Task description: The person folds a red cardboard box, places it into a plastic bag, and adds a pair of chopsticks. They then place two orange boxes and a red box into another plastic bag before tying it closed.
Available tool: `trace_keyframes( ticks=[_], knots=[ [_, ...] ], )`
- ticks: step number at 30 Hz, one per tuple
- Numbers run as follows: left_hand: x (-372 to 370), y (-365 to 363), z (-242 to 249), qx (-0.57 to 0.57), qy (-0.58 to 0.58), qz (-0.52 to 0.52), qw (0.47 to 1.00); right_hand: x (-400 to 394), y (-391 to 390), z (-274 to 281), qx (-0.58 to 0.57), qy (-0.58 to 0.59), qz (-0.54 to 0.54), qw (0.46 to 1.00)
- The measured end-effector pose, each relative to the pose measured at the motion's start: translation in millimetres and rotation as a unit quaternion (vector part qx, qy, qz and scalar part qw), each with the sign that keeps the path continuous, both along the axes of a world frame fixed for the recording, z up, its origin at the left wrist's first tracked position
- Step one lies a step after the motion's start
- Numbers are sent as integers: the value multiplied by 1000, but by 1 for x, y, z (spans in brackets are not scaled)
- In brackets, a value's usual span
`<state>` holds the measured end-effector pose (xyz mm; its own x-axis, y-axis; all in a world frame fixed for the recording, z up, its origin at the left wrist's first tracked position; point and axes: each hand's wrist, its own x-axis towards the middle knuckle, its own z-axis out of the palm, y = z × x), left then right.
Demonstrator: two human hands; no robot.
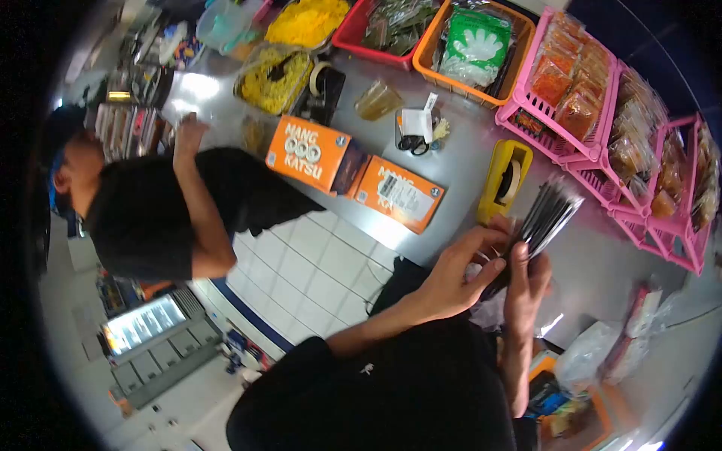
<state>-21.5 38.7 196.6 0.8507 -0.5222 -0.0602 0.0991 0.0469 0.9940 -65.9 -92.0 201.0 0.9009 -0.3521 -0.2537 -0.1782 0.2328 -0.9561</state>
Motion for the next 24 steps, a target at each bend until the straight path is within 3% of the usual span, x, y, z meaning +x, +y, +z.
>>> trace_keyframes(
  ticks=[1,5,7,11,13,19,22,24],
  knots=[
    [-3,-2,0,-16,-49,21,998,-6,8,0,13,-3,-8,1000],
    [-8,-4,-6,-54,-62,-20,996,-22,14,12,139,-38,-14,989],
    [-9,-3,1,-59,-57,-18,996,-34,14,5,75,-23,-98,992],
    [-17,-10,-6,-53,-58,-24,997,-38,3,4,-30,30,-81,996],
    [-16,-7,-5,-96,-34,-4,995,-32,18,10,-122,43,-122,984],
    [-11,3,-7,-44,-27,23,998,-35,9,0,-154,57,-72,984],
    [-2,6,-3,-64,35,19,997,-38,12,4,-184,62,-22,981],
    [6,9,5,-8,26,53,998,-47,9,2,-171,86,4,982]
  ],
)
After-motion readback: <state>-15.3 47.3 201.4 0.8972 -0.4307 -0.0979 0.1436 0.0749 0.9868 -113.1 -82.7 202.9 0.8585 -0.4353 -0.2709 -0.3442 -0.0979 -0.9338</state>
